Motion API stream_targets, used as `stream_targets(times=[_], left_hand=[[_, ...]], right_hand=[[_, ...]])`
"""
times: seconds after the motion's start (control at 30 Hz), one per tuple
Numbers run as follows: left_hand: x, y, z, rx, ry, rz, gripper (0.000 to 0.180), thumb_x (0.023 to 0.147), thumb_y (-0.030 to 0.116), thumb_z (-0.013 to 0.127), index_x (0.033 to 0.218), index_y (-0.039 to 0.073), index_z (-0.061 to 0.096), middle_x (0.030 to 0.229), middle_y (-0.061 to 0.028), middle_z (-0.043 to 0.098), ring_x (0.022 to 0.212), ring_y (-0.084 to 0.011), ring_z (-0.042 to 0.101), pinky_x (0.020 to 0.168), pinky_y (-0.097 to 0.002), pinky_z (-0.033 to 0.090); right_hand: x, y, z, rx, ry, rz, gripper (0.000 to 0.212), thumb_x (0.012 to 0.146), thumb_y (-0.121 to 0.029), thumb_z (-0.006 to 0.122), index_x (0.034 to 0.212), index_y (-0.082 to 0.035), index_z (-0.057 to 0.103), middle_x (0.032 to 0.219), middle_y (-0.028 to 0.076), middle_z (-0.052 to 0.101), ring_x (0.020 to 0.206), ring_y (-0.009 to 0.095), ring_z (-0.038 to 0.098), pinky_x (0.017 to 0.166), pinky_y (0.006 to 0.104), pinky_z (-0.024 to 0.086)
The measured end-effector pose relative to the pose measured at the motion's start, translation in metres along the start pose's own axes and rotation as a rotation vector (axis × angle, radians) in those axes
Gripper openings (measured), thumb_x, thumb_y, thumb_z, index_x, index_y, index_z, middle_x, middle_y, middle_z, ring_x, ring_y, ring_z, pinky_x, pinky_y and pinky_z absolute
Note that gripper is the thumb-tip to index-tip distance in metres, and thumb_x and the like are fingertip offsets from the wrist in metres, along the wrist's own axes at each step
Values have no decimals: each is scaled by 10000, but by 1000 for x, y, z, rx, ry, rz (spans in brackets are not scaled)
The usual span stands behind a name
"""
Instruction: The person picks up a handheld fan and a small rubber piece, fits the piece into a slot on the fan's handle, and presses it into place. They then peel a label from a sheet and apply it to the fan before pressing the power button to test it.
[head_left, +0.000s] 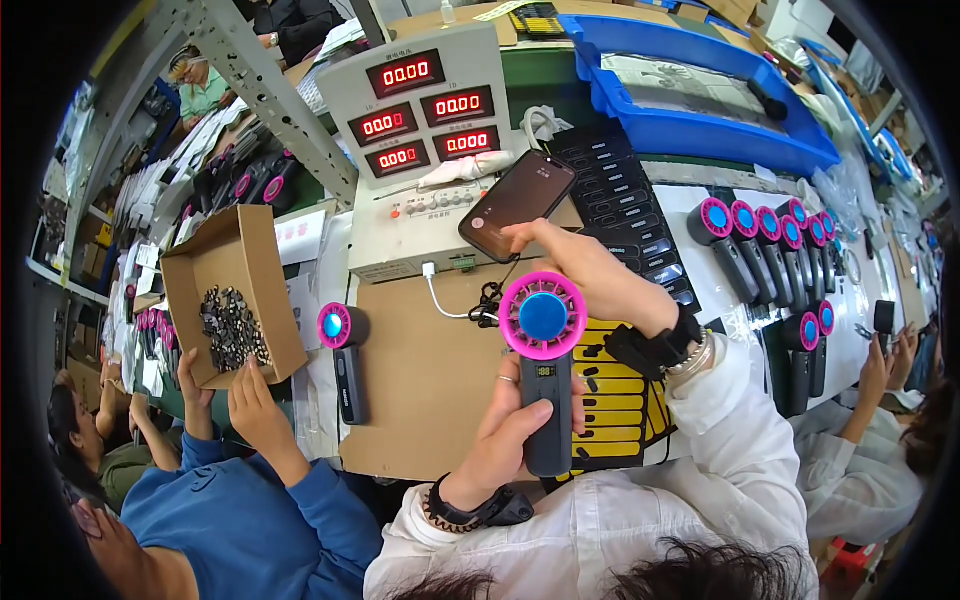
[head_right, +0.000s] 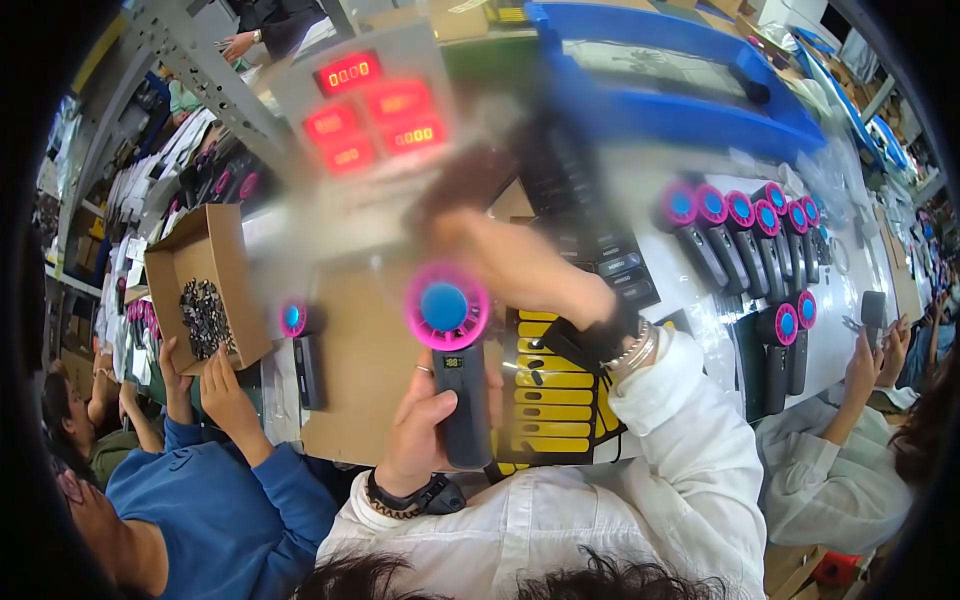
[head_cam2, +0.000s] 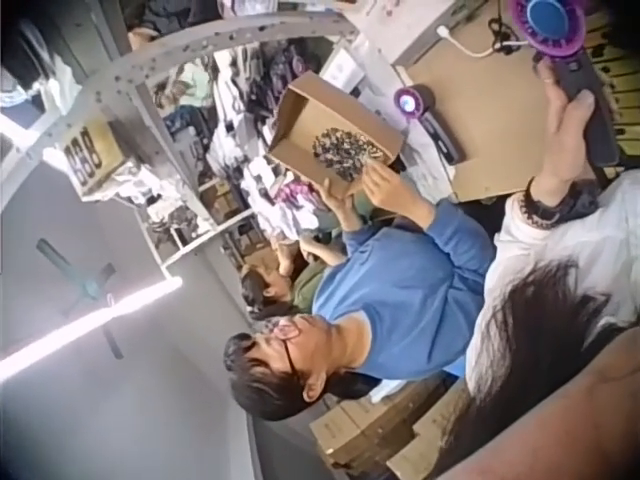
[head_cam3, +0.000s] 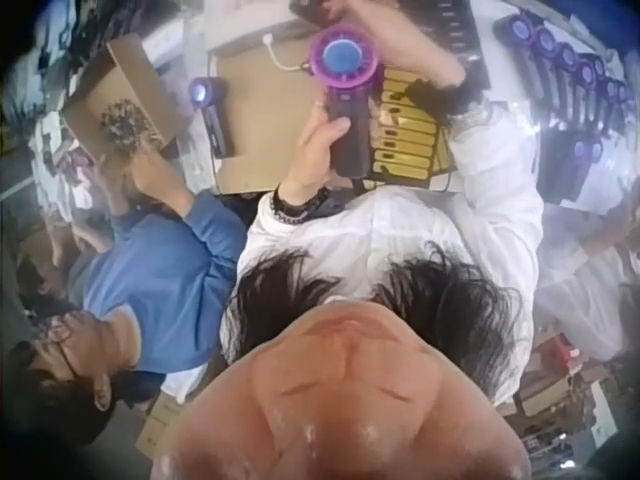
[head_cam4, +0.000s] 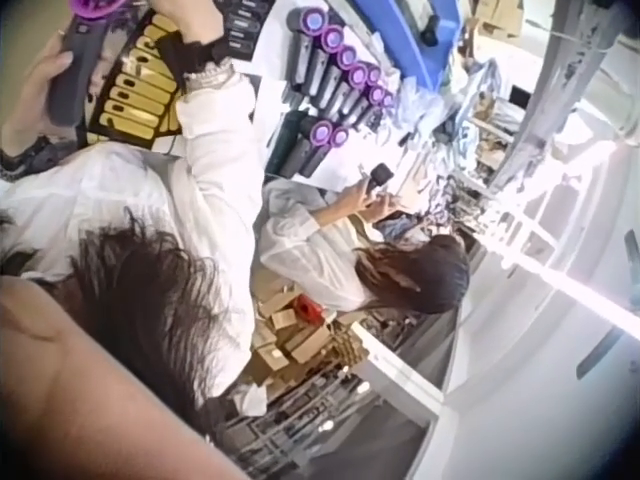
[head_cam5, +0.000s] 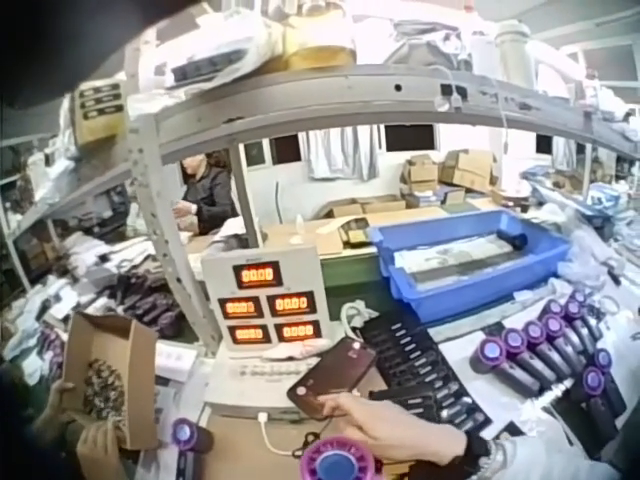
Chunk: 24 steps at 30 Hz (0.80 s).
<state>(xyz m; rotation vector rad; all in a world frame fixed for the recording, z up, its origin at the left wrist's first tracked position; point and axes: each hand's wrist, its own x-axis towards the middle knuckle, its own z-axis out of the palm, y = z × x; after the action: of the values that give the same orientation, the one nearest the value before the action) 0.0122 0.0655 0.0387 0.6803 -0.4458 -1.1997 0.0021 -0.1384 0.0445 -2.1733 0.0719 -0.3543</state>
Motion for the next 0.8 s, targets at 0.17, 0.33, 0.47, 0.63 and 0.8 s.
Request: stream_targets(times=[0.17,0.33,0.47,0.63,0.8], left_hand=[[1,1,-3,21,-19,-3,437,849,91,448,1210,53,204,1074,-149,468,855,-179,527,761,-332,462],[1,1,-4,14,-20,-19,428,853,91,449,1204,51,207,1077,-148,466,863,-173,525,766,-326,462],[2,1,-2,18,-24,-22,422,858,91,449,1202,52,208,1073,-146,466,861,-169,524,767,-320,460],[0,0,0,44,4,-26,427,858,93,453,1203,50,205,1069,-145,467,861,-166,523,768,-321,461],[1,1,3,63,-14,-17,433,856,94,458,1204,50,205,1071,-143,467,862,-167,523,766,-322,463]], right_hand=[[18,9,16,-50,-11,-83,287,811,-73,480,1092,-26,446,1018,111,557,749,205,592,697,314,464],[31,12,18,-114,-11,-79,248,802,-45,449,1049,-28,449,957,125,578,798,250,603,727,331,469],[21,-9,3,-220,-2,118,231,798,-37,442,1028,-19,452,922,135,592,834,274,608,738,339,472],[21,-2,5,-88,88,93,193,794,-39,453,984,-9,463,922,150,597,847,307,601,718,362,467],[35,13,15,-65,158,-75,179,790,-35,453,968,-16,465,911,162,593,824,314,590,703,372,455]])
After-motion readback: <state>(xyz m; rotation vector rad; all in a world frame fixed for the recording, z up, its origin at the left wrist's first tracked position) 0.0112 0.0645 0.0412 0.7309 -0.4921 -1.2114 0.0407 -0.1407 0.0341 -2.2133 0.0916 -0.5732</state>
